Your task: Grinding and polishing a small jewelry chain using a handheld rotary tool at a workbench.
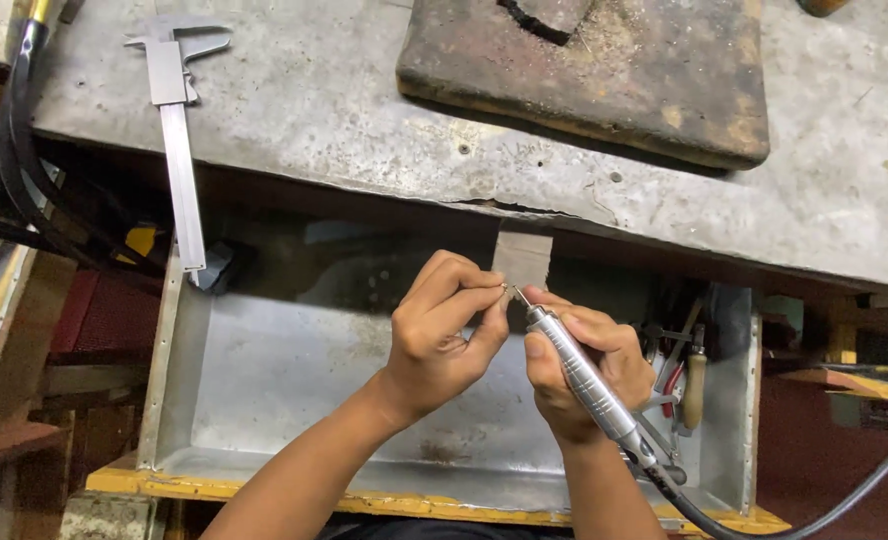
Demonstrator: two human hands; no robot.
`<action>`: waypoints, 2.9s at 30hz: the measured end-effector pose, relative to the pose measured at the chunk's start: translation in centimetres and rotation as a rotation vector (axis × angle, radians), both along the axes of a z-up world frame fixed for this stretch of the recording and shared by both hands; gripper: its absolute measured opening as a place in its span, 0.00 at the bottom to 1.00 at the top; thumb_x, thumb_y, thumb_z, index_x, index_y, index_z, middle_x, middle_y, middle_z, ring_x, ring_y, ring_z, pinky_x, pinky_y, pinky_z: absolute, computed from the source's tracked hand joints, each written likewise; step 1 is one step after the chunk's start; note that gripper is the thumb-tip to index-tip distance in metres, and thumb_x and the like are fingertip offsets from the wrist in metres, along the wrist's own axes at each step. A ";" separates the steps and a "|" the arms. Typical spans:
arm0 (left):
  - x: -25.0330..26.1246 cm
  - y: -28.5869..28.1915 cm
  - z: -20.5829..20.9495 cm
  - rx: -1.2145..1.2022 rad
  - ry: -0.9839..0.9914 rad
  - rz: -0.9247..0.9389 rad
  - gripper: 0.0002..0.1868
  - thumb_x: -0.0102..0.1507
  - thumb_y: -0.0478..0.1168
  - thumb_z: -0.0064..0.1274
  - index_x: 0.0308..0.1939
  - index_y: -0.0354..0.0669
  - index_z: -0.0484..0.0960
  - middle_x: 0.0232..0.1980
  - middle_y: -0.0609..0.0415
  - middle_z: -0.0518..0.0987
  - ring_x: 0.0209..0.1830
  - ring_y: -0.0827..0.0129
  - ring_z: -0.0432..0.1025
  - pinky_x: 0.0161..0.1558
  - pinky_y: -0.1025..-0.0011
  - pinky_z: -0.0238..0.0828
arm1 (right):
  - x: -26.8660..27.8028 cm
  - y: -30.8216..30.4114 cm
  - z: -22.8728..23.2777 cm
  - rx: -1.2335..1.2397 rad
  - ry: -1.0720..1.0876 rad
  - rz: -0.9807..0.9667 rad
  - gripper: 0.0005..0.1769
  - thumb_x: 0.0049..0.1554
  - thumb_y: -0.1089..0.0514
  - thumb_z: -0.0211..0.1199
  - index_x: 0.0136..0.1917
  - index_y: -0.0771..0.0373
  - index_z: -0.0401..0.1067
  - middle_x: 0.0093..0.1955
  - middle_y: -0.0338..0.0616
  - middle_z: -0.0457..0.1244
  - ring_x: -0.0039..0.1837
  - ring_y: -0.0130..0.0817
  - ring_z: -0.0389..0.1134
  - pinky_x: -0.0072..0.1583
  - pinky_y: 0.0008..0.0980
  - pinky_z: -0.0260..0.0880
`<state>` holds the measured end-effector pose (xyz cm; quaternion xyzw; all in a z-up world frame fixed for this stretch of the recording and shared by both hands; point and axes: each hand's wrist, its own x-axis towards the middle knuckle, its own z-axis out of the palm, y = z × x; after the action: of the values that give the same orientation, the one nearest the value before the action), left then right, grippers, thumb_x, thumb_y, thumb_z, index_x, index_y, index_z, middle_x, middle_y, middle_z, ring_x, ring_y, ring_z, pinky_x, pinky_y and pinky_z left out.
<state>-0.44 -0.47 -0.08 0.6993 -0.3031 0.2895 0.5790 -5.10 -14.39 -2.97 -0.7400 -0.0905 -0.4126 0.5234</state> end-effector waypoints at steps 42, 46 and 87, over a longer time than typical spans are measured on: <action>-0.3 -0.8 0.2 0.107 0.042 0.062 0.02 0.62 0.24 0.57 0.34 0.26 0.80 0.38 0.41 0.79 0.37 0.53 0.74 0.38 0.67 0.76 | -0.5 0.1 0.1 0.031 -0.056 0.112 0.18 0.57 0.63 0.71 0.57 0.62 0.67 0.52 0.58 0.70 0.57 0.55 0.78 0.63 0.48 0.85; -0.2 -0.7 0.0 0.096 0.043 0.060 0.02 0.61 0.24 0.58 0.35 0.27 0.80 0.38 0.42 0.79 0.36 0.54 0.74 0.38 0.68 0.76 | -0.6 0.0 0.0 0.007 -0.034 0.090 0.19 0.56 0.64 0.71 0.57 0.62 0.66 0.51 0.58 0.69 0.57 0.54 0.77 0.67 0.53 0.82; -0.3 -1.8 0.2 0.014 0.038 0.123 0.03 0.59 0.26 0.57 0.31 0.27 0.80 0.35 0.42 0.80 0.32 0.55 0.74 0.37 0.69 0.75 | -0.3 -0.1 1.2 0.363 -0.046 0.207 0.18 0.53 0.66 0.73 0.55 0.64 0.72 0.51 0.60 0.70 0.57 0.55 0.76 0.66 0.52 0.79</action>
<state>-0.74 -2.26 0.09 0.7260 -0.2506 0.3092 0.5608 -5.41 -14.51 -1.76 -0.6108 -0.1021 -0.3830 0.6855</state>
